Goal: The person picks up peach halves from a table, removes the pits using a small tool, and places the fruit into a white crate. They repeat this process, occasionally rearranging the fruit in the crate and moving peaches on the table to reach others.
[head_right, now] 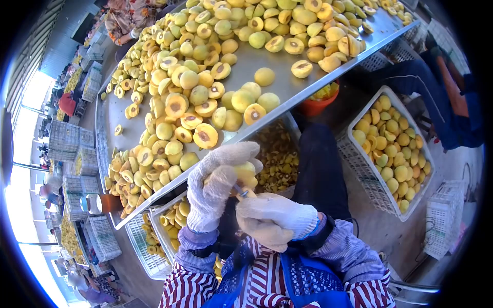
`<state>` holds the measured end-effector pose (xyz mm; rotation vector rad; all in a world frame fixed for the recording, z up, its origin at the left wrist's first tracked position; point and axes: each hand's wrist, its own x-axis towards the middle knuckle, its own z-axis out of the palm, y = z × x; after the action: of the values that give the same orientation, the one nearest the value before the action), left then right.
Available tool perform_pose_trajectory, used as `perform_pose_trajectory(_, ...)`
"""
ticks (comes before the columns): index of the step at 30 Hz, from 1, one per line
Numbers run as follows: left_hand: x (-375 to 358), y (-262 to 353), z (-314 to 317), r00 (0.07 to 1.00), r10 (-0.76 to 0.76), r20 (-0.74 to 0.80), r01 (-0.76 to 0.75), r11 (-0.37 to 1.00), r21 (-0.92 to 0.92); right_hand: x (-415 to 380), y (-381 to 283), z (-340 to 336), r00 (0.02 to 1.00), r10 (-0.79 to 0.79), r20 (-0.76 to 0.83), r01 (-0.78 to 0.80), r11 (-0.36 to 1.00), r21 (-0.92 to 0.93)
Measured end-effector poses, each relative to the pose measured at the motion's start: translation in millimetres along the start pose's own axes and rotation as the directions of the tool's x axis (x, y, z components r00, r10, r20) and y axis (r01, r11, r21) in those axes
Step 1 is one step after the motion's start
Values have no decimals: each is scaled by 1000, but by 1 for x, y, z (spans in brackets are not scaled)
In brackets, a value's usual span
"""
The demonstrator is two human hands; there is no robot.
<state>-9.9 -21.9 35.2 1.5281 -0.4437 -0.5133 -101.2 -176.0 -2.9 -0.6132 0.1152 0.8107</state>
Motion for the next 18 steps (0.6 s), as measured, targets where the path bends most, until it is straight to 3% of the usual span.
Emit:
perform_pose_trajectory(3,8,-19,-1,914,403,55,-405,892,202,-3,-1,0,985,-4,174,-33,978,208)
perform_pose_trajectory(6,18,-17,-8,771,600,211,-633,690,350,-4,-1,5,958,-28,285,-113,877,467)
perform_pose_trajectory(8,11,-11,-3,949,279,143,-287,957,33,-3,1,8,945,-55,322,-135,832,539)
perform_pose_trajectory(9,8,-8,0,983,95,158,-74,988,-135,-3,1,9,939,-74,337,-121,844,522)
perform_pose_trajectory(11,11,-6,6,979,123,162,-83,968,-236,-3,1,9,933,-100,345,-79,879,470)
perform_pose_trajectory(13,7,-11,12,973,151,176,-52,883,-467,-2,5,8,936,-108,335,-37,916,400)
perform_pose_trajectory(14,8,-13,13,973,155,172,-53,874,-484,-3,11,6,981,9,194,-90,908,410)
perform_pose_trajectory(16,2,-12,21,987,-67,149,157,643,-749,-4,27,-1,963,253,-92,-187,874,449)
perform_pose_trajectory(17,0,-12,25,972,-174,160,225,479,-849,-3,29,-12,981,153,122,-191,885,425)
perform_pose_trajectory(18,4,-22,24,957,-251,142,245,443,-862,0,25,-19,941,53,334,-192,896,400)
